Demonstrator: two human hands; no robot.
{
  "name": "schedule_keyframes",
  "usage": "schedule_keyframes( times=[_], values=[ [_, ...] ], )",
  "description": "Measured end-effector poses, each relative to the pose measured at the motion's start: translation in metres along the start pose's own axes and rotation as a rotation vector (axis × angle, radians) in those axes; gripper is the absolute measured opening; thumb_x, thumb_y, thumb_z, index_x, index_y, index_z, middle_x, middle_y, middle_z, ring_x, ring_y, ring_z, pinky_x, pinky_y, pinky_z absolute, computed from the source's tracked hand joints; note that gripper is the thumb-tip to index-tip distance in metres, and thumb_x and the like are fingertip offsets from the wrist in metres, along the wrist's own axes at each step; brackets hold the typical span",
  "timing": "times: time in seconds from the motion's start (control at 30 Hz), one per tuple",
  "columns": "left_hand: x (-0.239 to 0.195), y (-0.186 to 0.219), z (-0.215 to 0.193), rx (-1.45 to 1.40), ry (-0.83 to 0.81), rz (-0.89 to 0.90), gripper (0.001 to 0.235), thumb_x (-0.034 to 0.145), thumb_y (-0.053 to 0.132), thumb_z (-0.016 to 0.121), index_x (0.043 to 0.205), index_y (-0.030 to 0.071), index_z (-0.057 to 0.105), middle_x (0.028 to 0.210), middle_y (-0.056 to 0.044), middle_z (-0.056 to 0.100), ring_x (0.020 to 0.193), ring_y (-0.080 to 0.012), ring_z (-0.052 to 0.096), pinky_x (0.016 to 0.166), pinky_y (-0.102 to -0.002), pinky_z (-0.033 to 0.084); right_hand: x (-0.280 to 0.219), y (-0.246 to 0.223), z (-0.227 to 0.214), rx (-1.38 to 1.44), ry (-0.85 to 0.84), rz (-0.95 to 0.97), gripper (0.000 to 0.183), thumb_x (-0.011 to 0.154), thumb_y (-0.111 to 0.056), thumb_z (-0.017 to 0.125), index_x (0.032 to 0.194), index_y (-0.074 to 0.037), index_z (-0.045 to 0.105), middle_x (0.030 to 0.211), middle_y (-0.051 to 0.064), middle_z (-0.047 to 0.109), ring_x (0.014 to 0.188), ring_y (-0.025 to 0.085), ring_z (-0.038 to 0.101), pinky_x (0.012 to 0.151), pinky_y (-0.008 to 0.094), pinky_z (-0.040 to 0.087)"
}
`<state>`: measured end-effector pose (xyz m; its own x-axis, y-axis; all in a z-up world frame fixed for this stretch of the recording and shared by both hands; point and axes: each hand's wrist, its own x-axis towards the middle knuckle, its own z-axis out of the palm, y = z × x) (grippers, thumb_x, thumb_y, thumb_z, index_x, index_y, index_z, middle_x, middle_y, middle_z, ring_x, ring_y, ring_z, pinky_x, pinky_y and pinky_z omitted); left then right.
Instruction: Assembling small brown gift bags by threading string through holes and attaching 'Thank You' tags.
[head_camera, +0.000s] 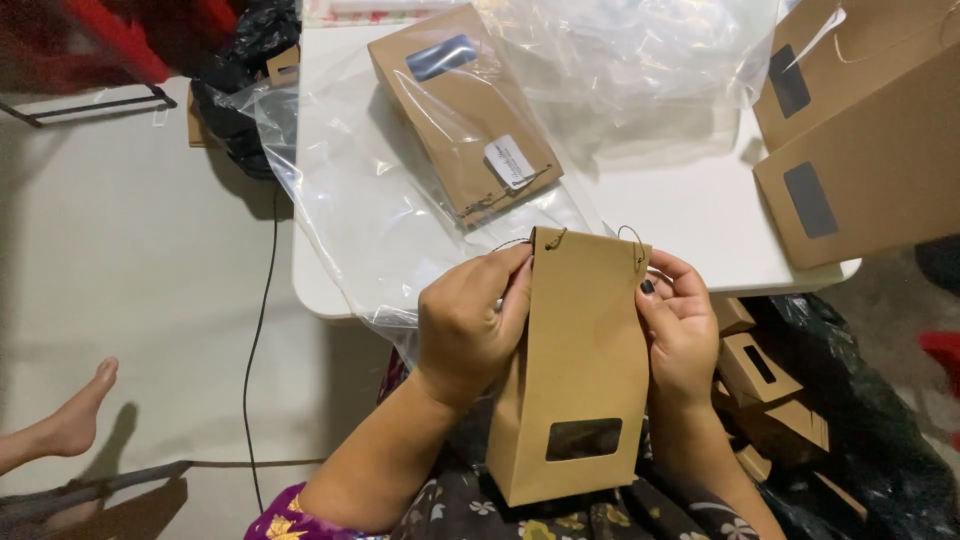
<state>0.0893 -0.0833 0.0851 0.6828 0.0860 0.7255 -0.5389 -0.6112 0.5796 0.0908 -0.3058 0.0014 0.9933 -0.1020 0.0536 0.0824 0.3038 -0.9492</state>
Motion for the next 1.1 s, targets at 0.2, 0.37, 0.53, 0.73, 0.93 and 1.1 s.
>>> schedule_keyframes(
  times=[0.2,0.37,0.53,0.73,0.93,1.1],
  values=[
    [-0.004,-0.011,-0.001,0.013,-0.039,-0.023,0.007,0.091,0.003,0.072,0.097,0.001,0.076,0.071,-0.014,0.073,0.062,-0.0309,0.073,0.054,-0.036,0.059,-0.005,-0.008,0.007,0.023,0.028,-0.014,0.035,0.1,-0.001,0.055,0.135,0.004,0.051,0.108,0.018,0.069,0.086,0.022,0.074,0.071,0.031,0.063],
    [-0.007,-0.015,-0.006,0.138,-0.09,0.007,0.009,0.092,0.009,0.072,0.1,0.005,0.076,0.07,-0.009,0.073,0.06,-0.0248,0.072,0.053,-0.032,0.058,-0.008,-0.01,0.01,0.008,0.029,-0.011,0.036,0.1,-0.001,0.054,0.136,0.004,0.05,0.106,0.017,0.069,0.086,0.022,0.074,0.071,0.031,0.063],
    [-0.013,-0.019,-0.007,0.238,-0.16,0.036,0.008,0.092,0.013,0.072,0.096,0.007,0.076,0.064,-0.007,0.071,0.054,-0.0225,0.07,0.049,-0.03,0.056,-0.01,-0.004,0.004,-0.021,0.022,-0.018,0.035,0.101,-0.001,0.054,0.136,0.003,0.05,0.104,0.017,0.069,0.084,0.021,0.074,0.069,0.031,0.063],
    [-0.017,-0.022,-0.004,0.347,-0.196,0.154,0.009,0.096,0.016,0.065,0.097,0.008,0.07,0.059,-0.005,0.063,0.051,-0.0212,0.065,0.047,-0.029,0.054,-0.021,-0.013,0.012,-0.016,0.09,-0.001,0.034,0.102,-0.004,0.055,0.135,0.0,0.053,0.102,0.012,0.069,0.082,0.016,0.072,0.069,0.026,0.061],
    [-0.026,-0.02,-0.001,0.271,-0.228,0.186,0.01,0.097,0.016,0.06,0.097,0.007,0.065,0.059,-0.003,0.056,0.051,-0.0221,0.063,0.046,-0.03,0.053,-0.025,-0.022,0.02,0.032,0.117,0.071,0.033,0.103,-0.011,0.057,0.132,0.002,0.055,0.096,0.012,0.072,0.074,0.016,0.072,0.063,0.026,0.062],
    [-0.04,-0.039,-0.01,0.124,-0.171,0.061,0.008,0.093,0.012,0.062,0.098,0.009,0.068,0.068,-0.008,0.065,0.06,-0.0279,0.068,0.054,-0.035,0.058,-0.024,-0.028,0.012,-0.018,0.158,0.053,0.035,0.103,-0.014,0.059,0.134,0.0,0.055,0.099,0.009,0.072,0.078,0.015,0.072,0.069,0.026,0.062]
  ],
)
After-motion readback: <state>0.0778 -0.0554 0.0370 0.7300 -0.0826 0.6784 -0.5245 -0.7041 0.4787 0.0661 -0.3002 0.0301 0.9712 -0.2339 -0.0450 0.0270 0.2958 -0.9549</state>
